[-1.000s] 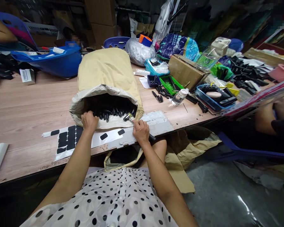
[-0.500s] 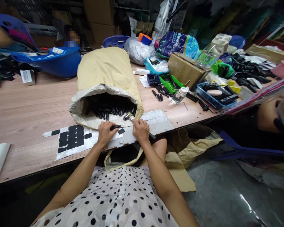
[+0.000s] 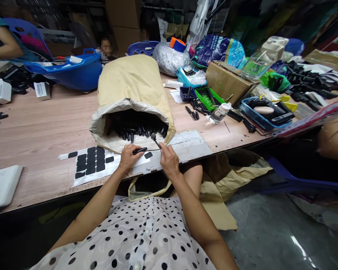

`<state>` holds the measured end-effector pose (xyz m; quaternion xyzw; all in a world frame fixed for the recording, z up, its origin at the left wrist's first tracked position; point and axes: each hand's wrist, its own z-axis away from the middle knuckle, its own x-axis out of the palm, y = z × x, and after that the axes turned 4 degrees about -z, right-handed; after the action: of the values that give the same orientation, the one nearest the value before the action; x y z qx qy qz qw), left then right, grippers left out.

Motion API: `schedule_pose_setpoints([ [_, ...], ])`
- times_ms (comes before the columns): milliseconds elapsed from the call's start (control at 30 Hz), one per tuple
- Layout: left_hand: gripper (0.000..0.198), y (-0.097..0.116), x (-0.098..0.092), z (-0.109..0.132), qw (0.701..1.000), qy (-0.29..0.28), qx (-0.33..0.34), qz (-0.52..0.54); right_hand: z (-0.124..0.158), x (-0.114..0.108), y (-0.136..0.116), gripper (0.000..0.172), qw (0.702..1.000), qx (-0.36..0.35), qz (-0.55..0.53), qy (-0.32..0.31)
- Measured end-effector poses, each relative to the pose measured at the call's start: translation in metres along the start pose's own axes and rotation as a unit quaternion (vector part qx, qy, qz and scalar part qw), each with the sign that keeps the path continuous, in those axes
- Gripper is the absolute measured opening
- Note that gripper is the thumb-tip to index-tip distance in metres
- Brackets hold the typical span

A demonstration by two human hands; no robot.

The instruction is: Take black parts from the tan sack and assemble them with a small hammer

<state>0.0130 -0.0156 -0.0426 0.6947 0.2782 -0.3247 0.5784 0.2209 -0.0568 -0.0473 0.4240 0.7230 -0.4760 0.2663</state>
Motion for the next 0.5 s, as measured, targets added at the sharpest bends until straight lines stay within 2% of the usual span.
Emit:
schedule_pose_setpoints([
  [133, 0.013, -0.001, 0.002, -0.001, 1.000, 0.006, 0.003, 0.000, 0.018, -0.004, -0.017, 0.042, 0.997, -0.025, -0.074, -0.012],
  [267, 0.013, -0.002, 0.005, -0.002, 1.000, 0.009, 0.007, -0.002, 0.026, -0.004, -0.025, 0.044, 0.997, -0.045, -0.054, -0.008],
  [500, 0.013, -0.002, 0.007, -0.003, 1.000, 0.007, -0.001, -0.002, 0.023, -0.006, -0.028, 0.045, 0.998, -0.056, -0.030, -0.028],
])
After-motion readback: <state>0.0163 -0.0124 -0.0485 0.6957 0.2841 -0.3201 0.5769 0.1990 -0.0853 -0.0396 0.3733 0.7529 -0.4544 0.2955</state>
